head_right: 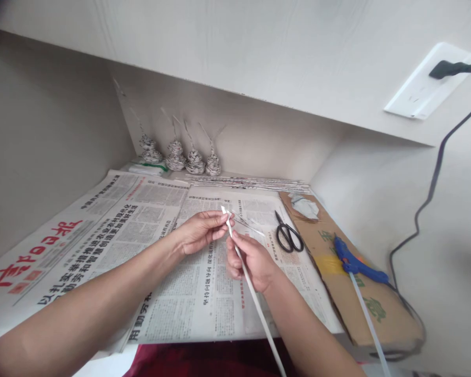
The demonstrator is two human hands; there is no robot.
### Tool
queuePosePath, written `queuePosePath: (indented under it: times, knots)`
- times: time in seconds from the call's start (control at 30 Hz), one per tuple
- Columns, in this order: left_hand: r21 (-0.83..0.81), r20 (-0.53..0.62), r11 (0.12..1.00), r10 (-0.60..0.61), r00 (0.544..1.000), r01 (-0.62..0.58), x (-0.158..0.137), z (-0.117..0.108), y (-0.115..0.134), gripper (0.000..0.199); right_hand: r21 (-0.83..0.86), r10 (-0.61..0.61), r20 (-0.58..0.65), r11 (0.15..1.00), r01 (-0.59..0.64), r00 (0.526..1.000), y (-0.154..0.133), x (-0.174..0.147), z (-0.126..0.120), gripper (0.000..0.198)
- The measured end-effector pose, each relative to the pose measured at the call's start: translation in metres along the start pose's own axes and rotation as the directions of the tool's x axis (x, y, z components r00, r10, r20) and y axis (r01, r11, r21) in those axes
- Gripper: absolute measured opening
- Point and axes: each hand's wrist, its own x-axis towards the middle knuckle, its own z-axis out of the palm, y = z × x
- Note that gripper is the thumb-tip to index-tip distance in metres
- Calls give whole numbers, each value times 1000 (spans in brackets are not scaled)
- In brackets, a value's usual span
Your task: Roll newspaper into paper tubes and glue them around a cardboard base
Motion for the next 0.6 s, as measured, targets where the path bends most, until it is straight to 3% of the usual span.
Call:
queuePosePath:
  times: [0.07,0.17,0.23,0.27,0.3,0.37,0.43,0.5,0.53,0.6]
  knots:
    - [0,-17,1000,0,1000,0,1,0,0,17,-332,-159,-157,938,100,975,2,-2,3,31]
    - [6,-40,1000,-3,999,3,1,0,0,17,-802,-481,-211,583,131,851,2,-7,6,26]
    - [11,-52,1000,-3,999,3,1,1,0,16,-898,-569,-181,427,100,802,1,-9,7,25]
    - [13,-57,1000,-3,998,4,1,1,0,16,-894,-557,-186,438,97,809,0,-9,7,26]
    - [13,-59,1000,-3,998,4,0,1,0,16,-856,-509,-203,507,100,836,0,-9,6,27]
    - [11,-55,1000,-4,998,4,0,0,0,17,-663,-329,-227,741,102,917,-2,-8,3,32]
    - [8,-46,1000,-8,999,8,1,-1,0,17,-358,-124,-149,931,64,981,-2,-6,1,33]
    - [5,-42,1000,-10,999,10,1,-2,0,16,-141,-14,-43,990,8,999,-2,-4,-1,32]
    - [3,-43,1000,-10,999,10,2,-2,0,16,-114,-2,-30,993,-2,1000,-2,-4,-1,32]
    - [0,-55,1000,-1,998,1,3,-2,0,15,-237,-63,-105,971,36,992,1,-4,-1,32]
